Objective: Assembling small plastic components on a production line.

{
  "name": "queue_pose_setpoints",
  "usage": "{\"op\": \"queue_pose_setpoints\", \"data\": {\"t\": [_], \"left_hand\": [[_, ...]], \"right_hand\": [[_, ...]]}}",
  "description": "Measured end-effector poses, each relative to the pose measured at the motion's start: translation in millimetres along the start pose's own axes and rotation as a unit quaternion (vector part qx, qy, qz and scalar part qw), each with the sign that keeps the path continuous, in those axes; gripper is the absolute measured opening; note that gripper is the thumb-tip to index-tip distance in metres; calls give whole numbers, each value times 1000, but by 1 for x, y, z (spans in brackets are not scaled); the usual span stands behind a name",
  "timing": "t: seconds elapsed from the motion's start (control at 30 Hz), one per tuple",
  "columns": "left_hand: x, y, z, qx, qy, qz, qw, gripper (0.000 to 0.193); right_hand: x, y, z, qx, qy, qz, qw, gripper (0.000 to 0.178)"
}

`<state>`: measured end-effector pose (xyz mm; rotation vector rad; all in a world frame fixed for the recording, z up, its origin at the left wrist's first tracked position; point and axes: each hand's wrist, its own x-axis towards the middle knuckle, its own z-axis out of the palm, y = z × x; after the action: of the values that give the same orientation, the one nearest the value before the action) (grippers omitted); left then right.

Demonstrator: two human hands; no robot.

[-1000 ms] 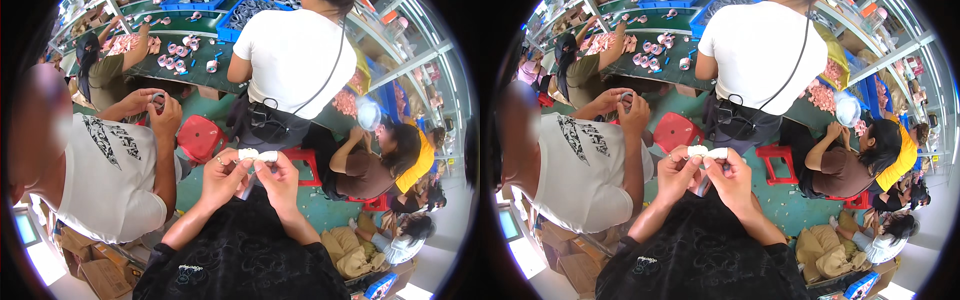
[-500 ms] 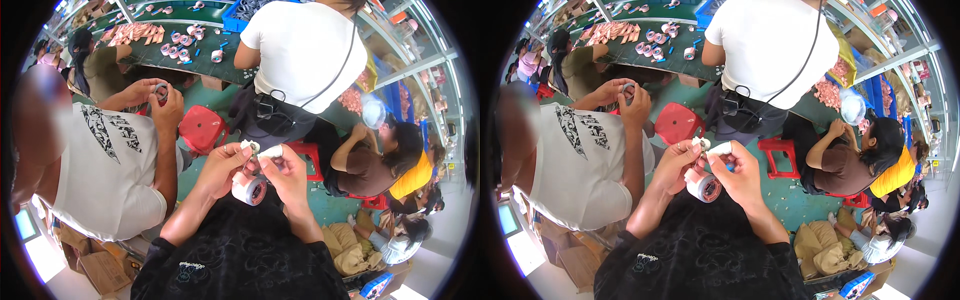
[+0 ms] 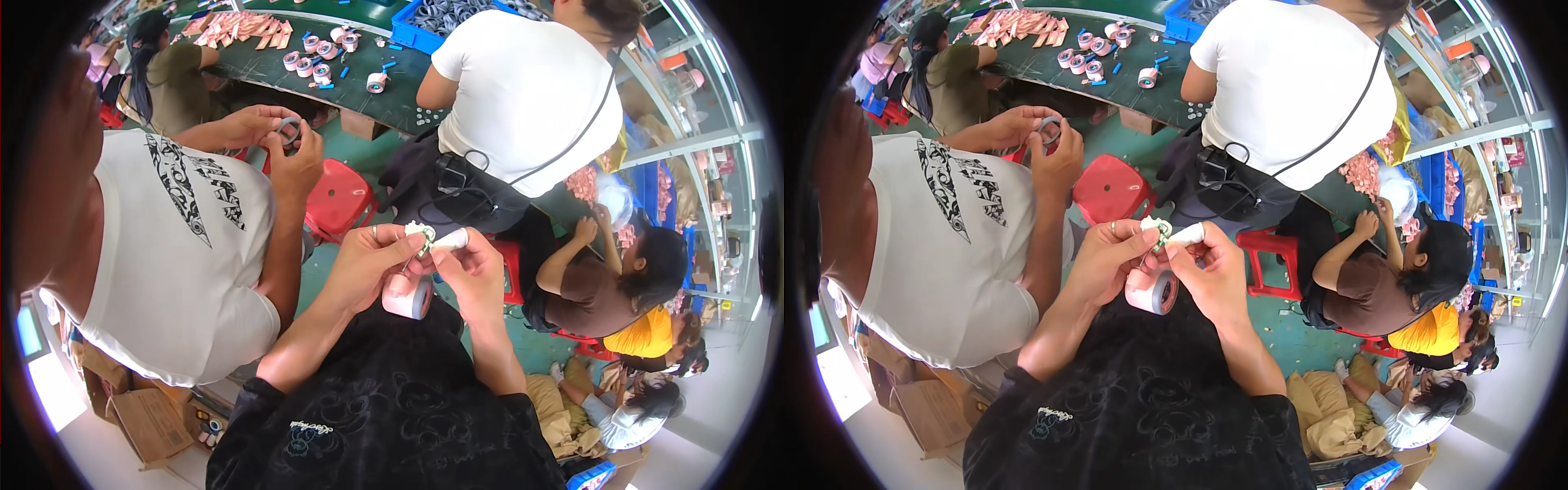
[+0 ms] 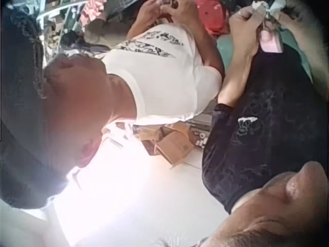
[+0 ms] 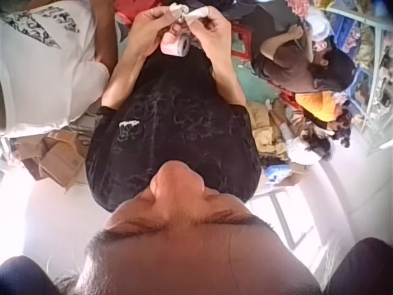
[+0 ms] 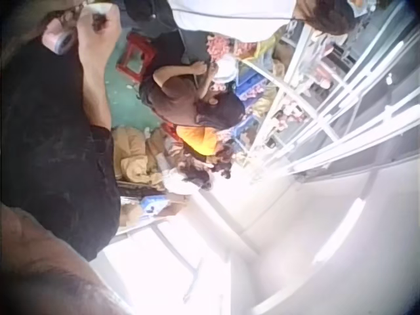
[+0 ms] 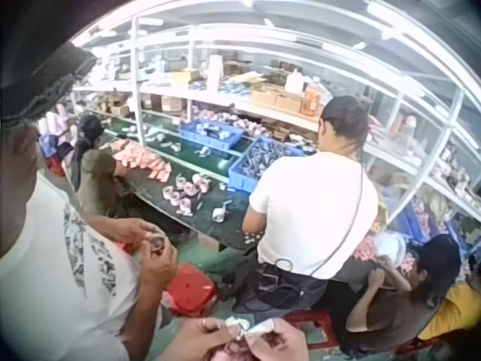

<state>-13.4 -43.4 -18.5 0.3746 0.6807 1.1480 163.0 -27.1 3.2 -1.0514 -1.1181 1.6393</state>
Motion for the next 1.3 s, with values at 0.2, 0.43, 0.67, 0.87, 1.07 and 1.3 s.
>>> {"op": "queue_pose_setpoints", "data": {"t": [0.2, 0.43, 0.67, 0.87, 1.07, 1.3], "left_hand": [[-3, 5, 1, 94, 57, 33, 993, 13], [-2, 8, 4, 145, 83, 28, 986, 14], [5, 11, -1, 157, 65, 40, 985, 14], [11, 7, 1, 125, 92, 60, 986, 11], [12, 11, 8, 147, 97, 79, 981, 10], [14, 7, 6, 162, 96, 101, 977, 12]], "right_hand": [[3, 1, 3, -42, -8, 3, 999, 6], [5, 1, 0, -43, -10, 5, 999, 9], [17, -5, -2, 2, -58, 19, 998, 8], [25, 2, 0, -15, -49, 10, 999, 8], [33, 6, -8, -10, -68, -49, 996, 9], [36, 5, -8, 8, -71, -14, 997, 9]]}}
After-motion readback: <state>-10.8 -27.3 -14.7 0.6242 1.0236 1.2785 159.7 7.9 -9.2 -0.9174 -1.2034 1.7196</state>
